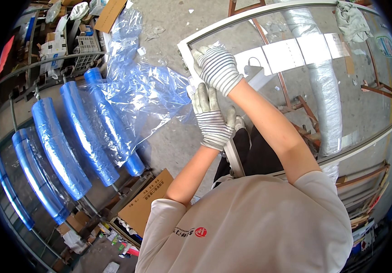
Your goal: The person seals the edges of a glass panel within a metal frame by applying a white strip and then using a handheld pneumatic sealant applicator along the frame's perimeter.
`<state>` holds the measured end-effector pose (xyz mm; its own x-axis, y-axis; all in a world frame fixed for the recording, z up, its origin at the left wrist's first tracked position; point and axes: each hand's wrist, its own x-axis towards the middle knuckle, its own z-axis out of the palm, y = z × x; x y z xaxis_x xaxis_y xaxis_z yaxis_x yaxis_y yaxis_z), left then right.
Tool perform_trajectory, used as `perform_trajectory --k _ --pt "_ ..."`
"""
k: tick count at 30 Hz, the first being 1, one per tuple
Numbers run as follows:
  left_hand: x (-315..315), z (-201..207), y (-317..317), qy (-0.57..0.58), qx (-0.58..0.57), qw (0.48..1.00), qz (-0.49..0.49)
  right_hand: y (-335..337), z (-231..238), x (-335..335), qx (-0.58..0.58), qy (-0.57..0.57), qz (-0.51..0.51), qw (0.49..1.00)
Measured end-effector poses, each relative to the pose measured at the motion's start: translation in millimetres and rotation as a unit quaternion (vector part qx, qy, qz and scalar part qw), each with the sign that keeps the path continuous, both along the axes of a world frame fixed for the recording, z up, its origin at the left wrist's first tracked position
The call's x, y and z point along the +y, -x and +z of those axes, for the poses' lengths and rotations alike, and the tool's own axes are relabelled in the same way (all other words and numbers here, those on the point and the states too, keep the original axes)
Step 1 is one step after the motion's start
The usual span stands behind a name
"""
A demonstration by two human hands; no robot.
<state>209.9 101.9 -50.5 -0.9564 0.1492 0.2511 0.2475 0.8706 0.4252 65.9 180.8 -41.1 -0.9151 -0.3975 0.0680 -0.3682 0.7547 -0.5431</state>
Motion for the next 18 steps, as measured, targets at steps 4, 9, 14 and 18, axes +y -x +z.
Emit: perform_trajectory --k 4,9,14,18 --pt "0.1 -1.2 0.1 -0.008 0.009 1.000 0.009 -3.2 -3.9 -1.7 0.004 -0.016 -0.050 0.999" --pt "1.4 -1.0 0.4 -0.014 0.026 1.000 0.007 -10.8 -15.2 0.2 -0.028 0.028 -0.095 0.995" --pt "0.2 -1.0 -0.7 -0.011 0.009 1.000 0.012 -7.8 -13.8 -0.8 -0.009 0.035 -0.101 0.994" --pt "0.2 -3.2 -0.7 -0.016 0.024 1.000 0.011 -9.6 -15.3 -3.8 0.006 0.025 -0.118 0.993"
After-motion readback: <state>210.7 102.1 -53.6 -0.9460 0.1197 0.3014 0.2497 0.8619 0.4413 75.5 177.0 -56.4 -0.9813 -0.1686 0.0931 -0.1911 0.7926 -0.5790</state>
